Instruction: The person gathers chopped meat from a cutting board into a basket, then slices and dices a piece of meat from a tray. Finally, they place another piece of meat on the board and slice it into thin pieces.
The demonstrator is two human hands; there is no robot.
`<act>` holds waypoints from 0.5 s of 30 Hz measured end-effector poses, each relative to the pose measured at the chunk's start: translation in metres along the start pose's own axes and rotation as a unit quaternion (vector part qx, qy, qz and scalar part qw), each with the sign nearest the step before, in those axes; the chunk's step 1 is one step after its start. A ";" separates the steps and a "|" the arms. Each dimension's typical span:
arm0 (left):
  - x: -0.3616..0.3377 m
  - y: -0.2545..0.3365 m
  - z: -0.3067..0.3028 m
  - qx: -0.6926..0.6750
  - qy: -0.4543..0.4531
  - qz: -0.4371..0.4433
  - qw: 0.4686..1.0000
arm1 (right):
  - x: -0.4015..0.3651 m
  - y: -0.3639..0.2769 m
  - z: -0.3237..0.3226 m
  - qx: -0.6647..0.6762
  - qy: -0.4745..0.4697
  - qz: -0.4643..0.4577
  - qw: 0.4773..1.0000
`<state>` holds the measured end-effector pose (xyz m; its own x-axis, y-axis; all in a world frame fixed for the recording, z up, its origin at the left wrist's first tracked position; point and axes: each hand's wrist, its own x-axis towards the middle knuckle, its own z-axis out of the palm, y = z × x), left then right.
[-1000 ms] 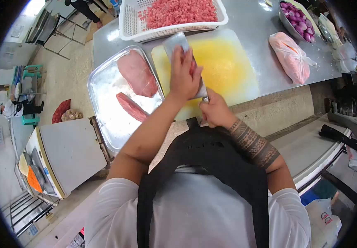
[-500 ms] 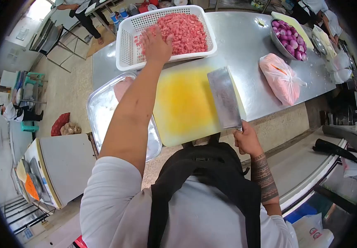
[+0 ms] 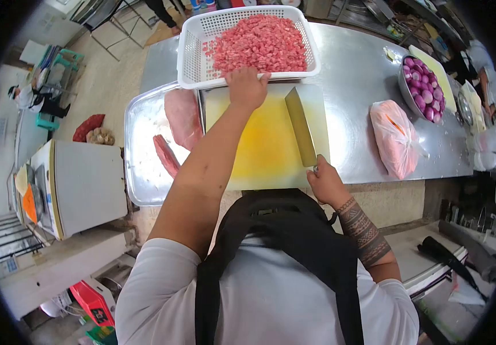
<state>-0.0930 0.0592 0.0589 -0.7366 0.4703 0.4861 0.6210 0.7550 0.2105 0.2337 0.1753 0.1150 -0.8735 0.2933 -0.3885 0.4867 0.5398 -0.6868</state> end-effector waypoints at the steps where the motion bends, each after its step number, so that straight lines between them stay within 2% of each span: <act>1: 0.000 0.005 -0.001 0.011 0.000 -0.009 1.000 | 0.002 0.002 -0.001 -0.003 -0.006 -0.005 1.000; 4: -0.001 0.007 0.000 -0.006 0.028 -0.004 1.000 | 0.003 0.011 -0.010 0.043 -0.038 0.023 0.998; 10: 0.000 0.009 -0.017 -0.050 -0.075 -0.031 0.995 | -0.011 0.030 -0.009 0.064 -0.051 -0.005 0.997; 12: -0.001 0.001 -0.017 -0.102 -0.064 0.015 0.993 | -0.014 0.034 -0.009 0.059 -0.053 -0.014 0.997; 13: -0.005 -0.005 -0.023 -0.123 -0.058 0.038 0.990 | -0.014 0.030 -0.011 0.058 -0.056 -0.022 0.997; 15: -0.016 -0.017 -0.040 -0.188 0.081 0.023 0.979 | -0.011 0.026 -0.019 0.044 -0.090 -0.012 0.995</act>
<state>-0.0807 0.0209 0.0812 -0.6715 0.3986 0.6247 0.7303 0.4990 0.4666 0.2558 0.2005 0.1131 -0.8731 0.1307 -0.4698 0.4717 0.4708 -0.7456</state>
